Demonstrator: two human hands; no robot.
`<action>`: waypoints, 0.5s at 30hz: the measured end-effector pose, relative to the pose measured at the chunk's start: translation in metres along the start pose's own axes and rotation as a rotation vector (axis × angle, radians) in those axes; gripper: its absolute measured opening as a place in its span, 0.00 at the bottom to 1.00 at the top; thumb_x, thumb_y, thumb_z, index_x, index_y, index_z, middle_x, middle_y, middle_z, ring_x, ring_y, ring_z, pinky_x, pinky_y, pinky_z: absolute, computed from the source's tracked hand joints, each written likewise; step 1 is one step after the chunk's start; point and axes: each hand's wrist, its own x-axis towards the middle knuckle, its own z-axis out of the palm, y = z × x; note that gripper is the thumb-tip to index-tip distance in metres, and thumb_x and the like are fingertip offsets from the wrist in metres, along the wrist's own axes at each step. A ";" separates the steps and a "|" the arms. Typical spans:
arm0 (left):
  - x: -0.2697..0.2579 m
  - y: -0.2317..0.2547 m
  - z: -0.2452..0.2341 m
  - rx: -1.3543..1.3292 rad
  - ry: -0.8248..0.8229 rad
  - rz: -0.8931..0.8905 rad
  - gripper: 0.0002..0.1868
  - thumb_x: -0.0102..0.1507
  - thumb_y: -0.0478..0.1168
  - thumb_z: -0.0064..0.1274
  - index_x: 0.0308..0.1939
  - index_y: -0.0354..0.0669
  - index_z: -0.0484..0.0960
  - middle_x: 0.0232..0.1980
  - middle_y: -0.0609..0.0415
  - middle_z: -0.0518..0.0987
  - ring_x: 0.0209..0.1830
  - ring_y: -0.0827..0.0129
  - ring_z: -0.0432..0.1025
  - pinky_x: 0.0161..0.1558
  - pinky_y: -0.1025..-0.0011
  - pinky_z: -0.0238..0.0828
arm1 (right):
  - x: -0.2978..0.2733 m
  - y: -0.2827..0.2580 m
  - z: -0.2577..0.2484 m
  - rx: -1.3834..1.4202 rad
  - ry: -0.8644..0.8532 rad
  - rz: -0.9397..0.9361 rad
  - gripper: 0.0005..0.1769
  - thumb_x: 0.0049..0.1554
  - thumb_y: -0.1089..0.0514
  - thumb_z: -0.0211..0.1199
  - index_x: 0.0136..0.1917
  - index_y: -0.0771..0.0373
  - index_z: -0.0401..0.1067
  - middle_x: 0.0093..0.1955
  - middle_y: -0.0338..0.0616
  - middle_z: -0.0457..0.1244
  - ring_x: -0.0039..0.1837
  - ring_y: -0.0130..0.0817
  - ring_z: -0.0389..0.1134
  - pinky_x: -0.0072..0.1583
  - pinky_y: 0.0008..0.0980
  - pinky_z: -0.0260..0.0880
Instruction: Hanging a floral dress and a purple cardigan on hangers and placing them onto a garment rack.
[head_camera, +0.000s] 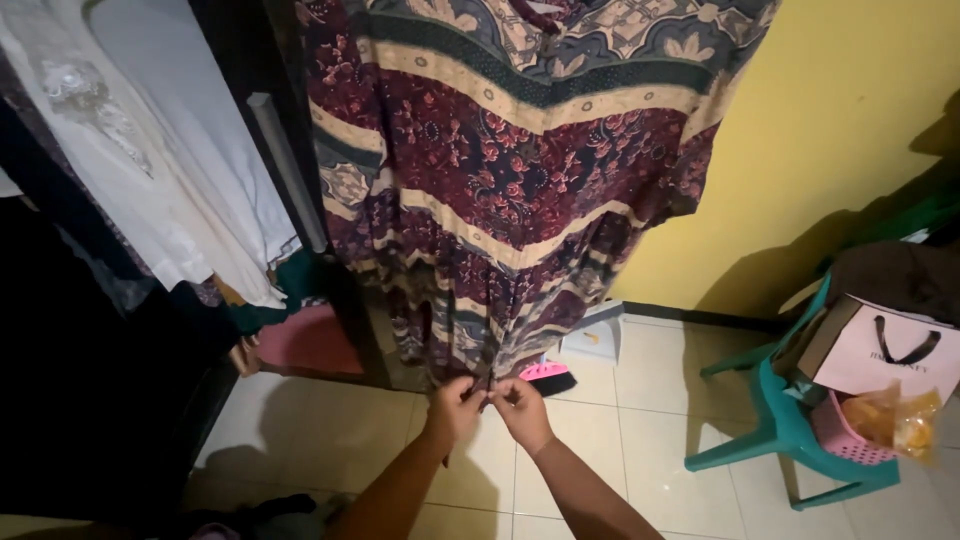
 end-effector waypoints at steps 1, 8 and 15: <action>-0.003 -0.002 -0.002 0.074 0.031 0.034 0.08 0.61 0.37 0.60 0.41 0.36 0.83 0.33 0.50 0.83 0.31 0.71 0.74 0.35 0.70 0.71 | -0.001 0.007 -0.002 -0.007 0.027 -0.027 0.08 0.57 0.69 0.68 0.49 0.66 0.72 0.44 0.37 0.67 0.48 0.23 0.67 0.51 0.25 0.70; -0.026 -0.013 0.008 0.316 0.208 0.161 0.09 0.57 0.39 0.66 0.34 0.38 0.83 0.33 0.45 0.80 0.33 0.54 0.77 0.36 0.64 0.72 | -0.007 -0.021 -0.006 -0.134 0.104 -0.047 0.10 0.51 0.66 0.75 0.44 0.66 0.75 0.39 0.39 0.65 0.42 0.22 0.63 0.44 0.25 0.67; -0.047 0.008 0.030 0.317 0.262 0.432 0.06 0.59 0.34 0.61 0.39 0.37 0.83 0.40 0.46 0.81 0.39 0.53 0.77 0.40 0.64 0.74 | -0.011 -0.013 -0.015 -0.276 0.054 -0.205 0.06 0.49 0.65 0.74 0.40 0.65 0.78 0.39 0.36 0.68 0.43 0.23 0.69 0.44 0.25 0.69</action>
